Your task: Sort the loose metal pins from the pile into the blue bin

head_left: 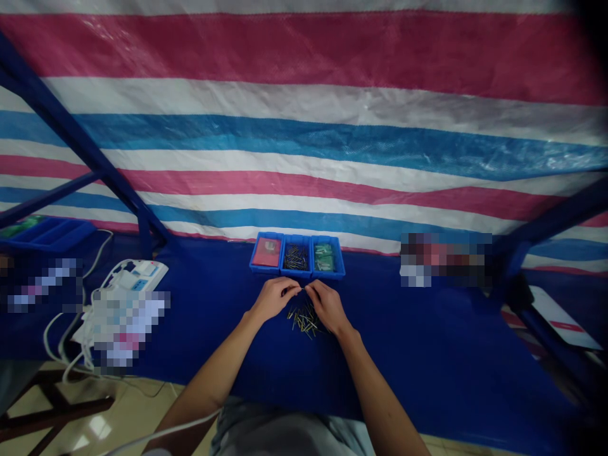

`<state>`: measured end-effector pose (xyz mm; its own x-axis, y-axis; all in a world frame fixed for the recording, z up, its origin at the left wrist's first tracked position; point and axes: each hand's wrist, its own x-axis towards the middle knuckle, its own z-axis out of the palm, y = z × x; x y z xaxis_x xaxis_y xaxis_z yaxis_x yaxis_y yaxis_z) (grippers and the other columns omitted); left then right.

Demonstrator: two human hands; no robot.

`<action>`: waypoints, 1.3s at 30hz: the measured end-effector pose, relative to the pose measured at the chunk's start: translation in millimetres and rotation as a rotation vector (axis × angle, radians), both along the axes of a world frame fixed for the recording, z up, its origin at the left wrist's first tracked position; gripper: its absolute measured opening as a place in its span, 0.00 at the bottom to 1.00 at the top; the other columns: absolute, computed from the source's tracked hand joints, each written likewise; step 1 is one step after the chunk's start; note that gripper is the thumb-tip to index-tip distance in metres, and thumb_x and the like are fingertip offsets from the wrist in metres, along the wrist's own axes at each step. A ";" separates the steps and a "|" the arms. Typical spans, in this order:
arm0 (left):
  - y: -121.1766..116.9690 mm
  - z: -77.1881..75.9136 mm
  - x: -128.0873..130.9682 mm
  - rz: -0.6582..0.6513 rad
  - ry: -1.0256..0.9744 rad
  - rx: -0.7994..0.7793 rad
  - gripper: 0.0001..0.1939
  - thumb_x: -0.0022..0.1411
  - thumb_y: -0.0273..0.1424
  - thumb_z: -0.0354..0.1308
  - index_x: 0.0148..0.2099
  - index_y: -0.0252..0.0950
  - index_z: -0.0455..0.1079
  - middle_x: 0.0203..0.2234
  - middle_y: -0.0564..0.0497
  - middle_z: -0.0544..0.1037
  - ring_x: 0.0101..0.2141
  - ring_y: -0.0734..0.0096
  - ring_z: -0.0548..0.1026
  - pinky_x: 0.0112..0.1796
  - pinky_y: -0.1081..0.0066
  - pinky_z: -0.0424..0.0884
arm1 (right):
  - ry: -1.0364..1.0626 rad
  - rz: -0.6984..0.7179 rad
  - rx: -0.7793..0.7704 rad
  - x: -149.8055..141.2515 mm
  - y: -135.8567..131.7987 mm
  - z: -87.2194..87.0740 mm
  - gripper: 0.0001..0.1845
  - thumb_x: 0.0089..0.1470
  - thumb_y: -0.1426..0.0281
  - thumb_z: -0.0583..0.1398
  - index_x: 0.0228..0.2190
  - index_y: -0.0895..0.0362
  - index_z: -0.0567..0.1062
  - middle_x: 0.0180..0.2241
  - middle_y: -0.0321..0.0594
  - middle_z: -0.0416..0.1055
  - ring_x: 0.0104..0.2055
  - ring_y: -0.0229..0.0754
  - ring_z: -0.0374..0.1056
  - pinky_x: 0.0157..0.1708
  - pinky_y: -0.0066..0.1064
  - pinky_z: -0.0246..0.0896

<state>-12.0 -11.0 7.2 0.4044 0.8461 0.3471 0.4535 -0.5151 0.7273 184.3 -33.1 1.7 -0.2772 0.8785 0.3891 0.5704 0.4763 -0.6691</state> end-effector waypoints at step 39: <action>0.4 0.3 -0.6 -0.010 -0.023 -0.024 0.11 0.69 0.34 0.55 0.39 0.36 0.77 0.31 0.50 0.80 0.29 0.72 0.74 0.33 0.74 0.67 | -0.017 -0.002 -0.033 2.0 1.9 -2.5 0.16 0.69 0.65 0.50 0.30 0.54 0.69 0.29 0.37 0.69 0.31 0.40 0.67 0.32 0.29 0.57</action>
